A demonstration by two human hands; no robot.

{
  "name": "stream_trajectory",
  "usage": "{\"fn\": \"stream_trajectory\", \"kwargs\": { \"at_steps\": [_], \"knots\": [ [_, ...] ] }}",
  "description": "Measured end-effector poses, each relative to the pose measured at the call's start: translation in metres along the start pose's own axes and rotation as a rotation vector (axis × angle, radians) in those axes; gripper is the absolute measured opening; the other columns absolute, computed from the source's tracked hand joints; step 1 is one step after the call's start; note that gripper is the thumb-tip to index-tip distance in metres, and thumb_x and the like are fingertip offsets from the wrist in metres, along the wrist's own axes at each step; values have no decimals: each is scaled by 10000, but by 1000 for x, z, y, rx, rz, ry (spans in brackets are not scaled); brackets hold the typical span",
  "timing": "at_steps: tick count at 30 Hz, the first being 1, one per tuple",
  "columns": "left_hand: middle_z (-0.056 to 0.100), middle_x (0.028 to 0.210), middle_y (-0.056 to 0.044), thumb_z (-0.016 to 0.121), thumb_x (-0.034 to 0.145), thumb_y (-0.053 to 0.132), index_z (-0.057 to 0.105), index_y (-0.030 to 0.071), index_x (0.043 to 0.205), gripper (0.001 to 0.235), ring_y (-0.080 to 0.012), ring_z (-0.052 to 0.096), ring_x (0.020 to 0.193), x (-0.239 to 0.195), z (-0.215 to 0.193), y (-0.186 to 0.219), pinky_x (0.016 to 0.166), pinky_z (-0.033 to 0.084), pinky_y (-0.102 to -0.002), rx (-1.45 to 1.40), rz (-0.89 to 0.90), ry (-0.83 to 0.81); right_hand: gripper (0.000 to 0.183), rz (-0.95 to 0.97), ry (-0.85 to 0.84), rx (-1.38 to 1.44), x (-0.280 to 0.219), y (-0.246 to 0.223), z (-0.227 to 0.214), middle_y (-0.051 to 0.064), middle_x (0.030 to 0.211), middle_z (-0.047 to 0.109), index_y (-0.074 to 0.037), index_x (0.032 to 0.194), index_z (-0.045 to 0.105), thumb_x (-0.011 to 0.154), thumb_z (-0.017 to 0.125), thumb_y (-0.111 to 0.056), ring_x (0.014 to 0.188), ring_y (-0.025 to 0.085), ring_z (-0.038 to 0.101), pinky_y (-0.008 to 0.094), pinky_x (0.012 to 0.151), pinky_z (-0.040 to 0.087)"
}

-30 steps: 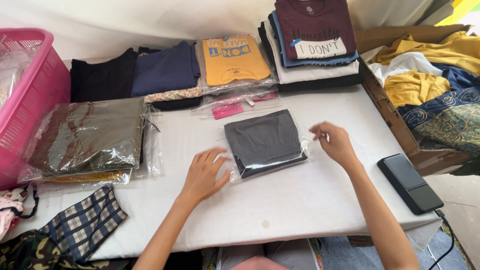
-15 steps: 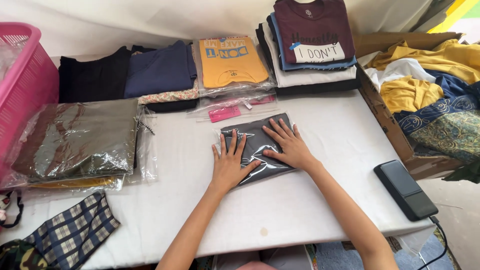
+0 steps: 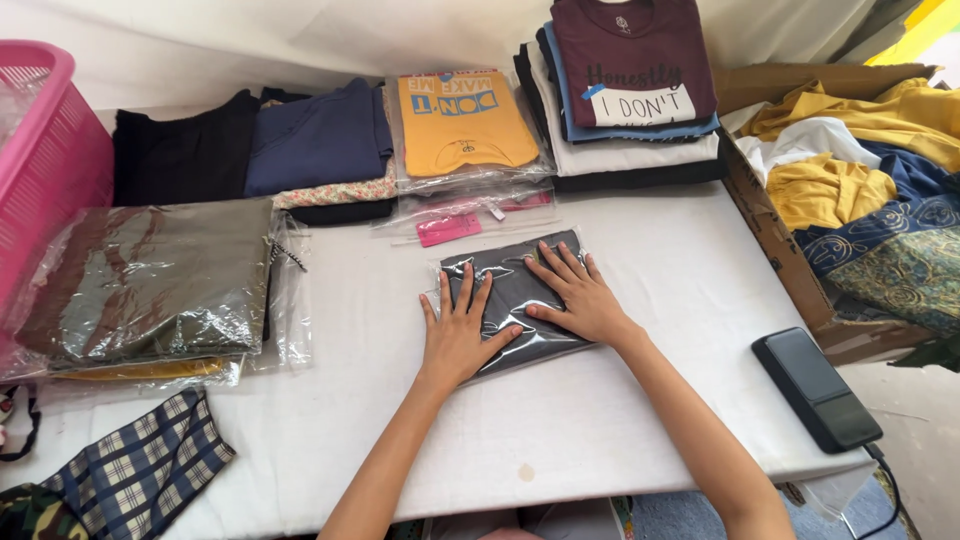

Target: The person folds several pairs of shorts and places each one into a clear plastic bag. They smooth the fabric and adjust the bags on a white table surface. The person handles olive green, dark gray, and black shorts sequentially.

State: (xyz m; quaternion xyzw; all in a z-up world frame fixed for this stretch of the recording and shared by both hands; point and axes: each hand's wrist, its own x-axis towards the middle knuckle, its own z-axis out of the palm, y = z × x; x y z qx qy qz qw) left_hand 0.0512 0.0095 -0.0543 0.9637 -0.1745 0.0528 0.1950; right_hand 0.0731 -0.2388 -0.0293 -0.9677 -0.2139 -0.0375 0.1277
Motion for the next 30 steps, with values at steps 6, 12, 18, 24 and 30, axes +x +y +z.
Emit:
{"fn": "stream_trajectory", "kwargs": {
  "at_steps": [6,12,18,24,30],
  "knots": [
    [67,1719,-70,526,794,855,266,226,1618,1068,-432,-24,1557,1,-5,2,1141,14,-771,50,-18,-24,854,22,-19,-82,3,-5,-5,33,1699,203,-336,1602,309,884,465,-771,1569,318,127,572,1233,110],
    [59,1726,-76,512,800,860,269,230,1614,1058,-431,-35,1559,5,0,-1,1132,-16,-776,24,-25,-48,855,31,-39,-70,5,0,-2,30,1699,198,-340,1598,299,882,440,-785,1563,306,121,566,1234,102],
    [82,1716,-87,491,809,856,278,226,1622,1051,-430,-15,1557,6,-5,2,1134,-36,-778,23,-35,-61,859,38,-72,-64,7,-1,-3,24,1699,202,-339,1609,280,890,418,-787,1565,294,128,575,1234,102],
    [109,1718,-93,522,787,855,312,209,1604,1062,-425,-4,1560,5,-7,2,1130,-37,-777,-1,-37,-54,865,60,-93,-85,6,-2,-2,0,1694,213,-360,1602,280,873,412,-807,1563,275,140,577,1237,97],
    [117,1725,-67,520,783,865,320,229,1602,1055,-406,-3,1574,5,-9,3,1140,-38,-781,6,-54,-72,864,63,-46,-63,5,1,2,5,1696,215,-362,1600,288,868,432,-798,1566,278,128,586,1236,68]
  ]
}}
